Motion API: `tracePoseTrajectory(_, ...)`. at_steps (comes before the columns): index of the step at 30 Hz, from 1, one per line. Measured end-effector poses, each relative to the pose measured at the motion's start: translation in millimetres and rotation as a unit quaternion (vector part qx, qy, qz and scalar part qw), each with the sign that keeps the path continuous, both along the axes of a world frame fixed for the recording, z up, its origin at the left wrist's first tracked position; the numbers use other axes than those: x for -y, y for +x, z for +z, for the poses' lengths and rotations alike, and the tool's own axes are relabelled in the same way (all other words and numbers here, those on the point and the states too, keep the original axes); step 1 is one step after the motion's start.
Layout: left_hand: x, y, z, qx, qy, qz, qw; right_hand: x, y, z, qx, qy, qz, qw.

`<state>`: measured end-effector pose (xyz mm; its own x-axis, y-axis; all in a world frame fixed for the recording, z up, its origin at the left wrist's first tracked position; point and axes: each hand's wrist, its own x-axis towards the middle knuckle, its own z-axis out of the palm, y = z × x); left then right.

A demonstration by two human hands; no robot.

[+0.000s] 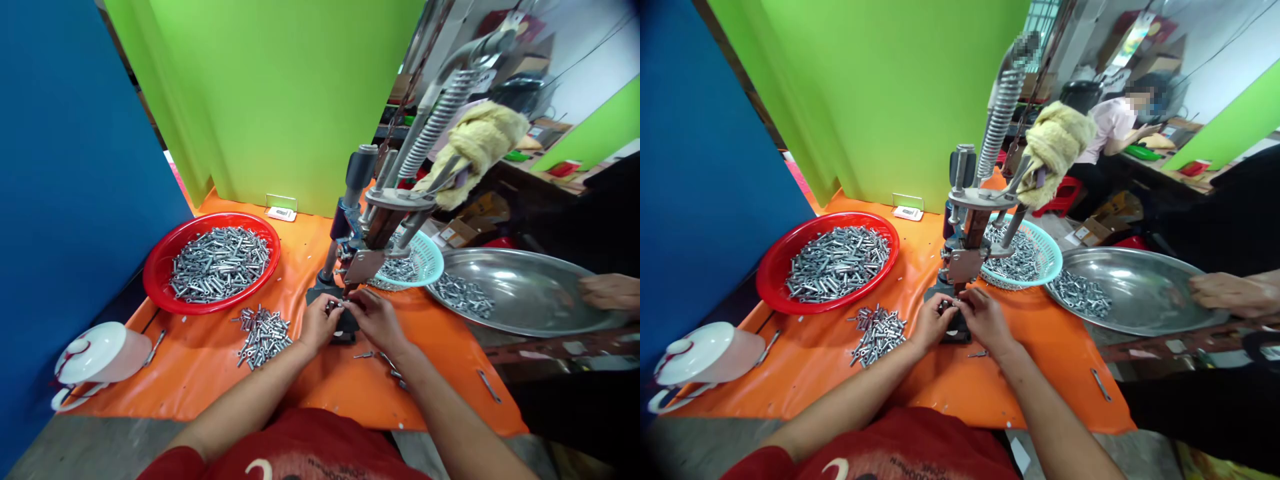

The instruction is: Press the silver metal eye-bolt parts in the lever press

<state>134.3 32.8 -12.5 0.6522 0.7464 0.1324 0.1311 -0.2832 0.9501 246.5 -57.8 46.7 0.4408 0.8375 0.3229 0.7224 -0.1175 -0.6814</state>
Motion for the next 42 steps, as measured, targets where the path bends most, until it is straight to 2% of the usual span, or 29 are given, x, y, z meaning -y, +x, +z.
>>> tracePoseTrajectory(7,0.6,-0.5,2.2,-0.002,0.000,0.000,1.000,-1.6,0.7,-3.1,-0.050,-0.007,-0.033,0.998)
tracePoseTrajectory(12,1.0,1.2,-0.1,0.001,0.002,0.007,1.000,-3.7,-2.0,1.7,-0.038,-0.013,-0.015,0.999)
tracePoseTrajectory(17,1.9,1.6,-1.8,0.003,0.002,0.008,1.000,-3.6,-2.0,-1.7,-0.097,-0.021,-0.029,0.995)
tracePoseTrajectory(21,1.3,0.5,-0.2,-0.010,-0.001,0.007,1.000,-1.7,-0.8,-2.2,-0.061,-0.019,-0.035,0.997)
tracePoseTrajectory(28,0.4,0.6,-0.3,-0.014,-0.002,0.013,1.000,-2.4,-0.2,8.8,0.019,-0.044,-0.002,0.999)
tracePoseTrajectory(33,0.9,2.3,-0.5,0.001,0.001,0.016,1.000,-6.5,6.0,14.6,0.032,-0.074,0.037,0.996)
tracePoseTrajectory(38,-0.3,5.9,-0.7,0.066,0.005,0.007,0.998,-11.8,9.8,6.1,0.016,-0.075,0.043,0.996)
tracePoseTrajectory(42,-1.5,8.2,-2.3,0.061,0.004,0.007,0.998,-10.7,17.7,1.1,-0.029,-0.064,0.050,0.996)
